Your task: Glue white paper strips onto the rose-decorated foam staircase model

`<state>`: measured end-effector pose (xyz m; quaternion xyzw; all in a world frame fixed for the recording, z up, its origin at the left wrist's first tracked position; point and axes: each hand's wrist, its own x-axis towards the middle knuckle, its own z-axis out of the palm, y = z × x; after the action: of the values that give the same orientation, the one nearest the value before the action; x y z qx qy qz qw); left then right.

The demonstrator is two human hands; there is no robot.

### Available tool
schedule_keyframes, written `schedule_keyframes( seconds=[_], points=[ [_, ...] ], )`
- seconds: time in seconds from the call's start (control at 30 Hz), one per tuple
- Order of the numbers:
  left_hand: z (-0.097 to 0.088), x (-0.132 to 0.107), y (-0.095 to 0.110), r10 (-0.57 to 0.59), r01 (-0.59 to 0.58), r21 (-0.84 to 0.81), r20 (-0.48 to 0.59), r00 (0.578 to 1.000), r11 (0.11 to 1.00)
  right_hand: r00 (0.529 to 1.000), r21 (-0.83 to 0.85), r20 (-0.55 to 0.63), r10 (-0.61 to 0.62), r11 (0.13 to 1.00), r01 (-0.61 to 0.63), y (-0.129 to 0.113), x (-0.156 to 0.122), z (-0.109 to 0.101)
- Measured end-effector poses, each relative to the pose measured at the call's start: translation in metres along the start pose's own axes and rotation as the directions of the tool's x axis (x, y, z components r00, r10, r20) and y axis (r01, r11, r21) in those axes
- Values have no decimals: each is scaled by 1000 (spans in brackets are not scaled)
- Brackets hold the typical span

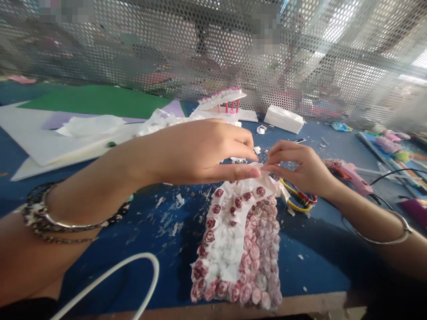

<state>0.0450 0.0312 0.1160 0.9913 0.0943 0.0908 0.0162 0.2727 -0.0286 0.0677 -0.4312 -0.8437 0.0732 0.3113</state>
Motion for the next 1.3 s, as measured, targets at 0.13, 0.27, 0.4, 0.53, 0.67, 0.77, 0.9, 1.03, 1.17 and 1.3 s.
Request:
schedule_keyframes(
  seconds=[0.13,0.27,0.4,0.53,0.67,0.77,0.9,1.03,1.17,1.3],
  points=[
    [1,1,0,-18,17,12,21,1000,1000,996,-38,-86,24,999,-27,-2,2,-8],
    [4,1,-2,-15,15,12,71,997,1000,996,-127,9,-87,988,87,-2,1,-5],
    [9,3,-2,-33,37,-26,116,993,999,996,-211,9,-94,973,93,-4,-1,1],
    [15,7,0,-90,89,17,118,989,996,999,-114,-12,37,993,-38,-4,-1,3],
    [18,10,2,-97,99,-10,130,987,995,982,34,101,160,986,-164,-1,1,5],
    [18,11,1,-76,80,-32,131,989,996,975,84,116,191,976,-202,0,1,8],
    [16,8,-1,-54,57,-23,115,992,998,967,96,87,239,964,-247,0,1,10],
    [14,5,-3,-116,116,3,76,990,993,956,95,87,280,953,-287,-1,2,10],
    [15,4,-6,-195,192,58,72,978,980,945,69,148,292,950,-304,-1,2,8],
    [16,4,-6,-201,197,63,73,977,978,938,70,189,291,949,-308,-1,3,8]
  ],
)
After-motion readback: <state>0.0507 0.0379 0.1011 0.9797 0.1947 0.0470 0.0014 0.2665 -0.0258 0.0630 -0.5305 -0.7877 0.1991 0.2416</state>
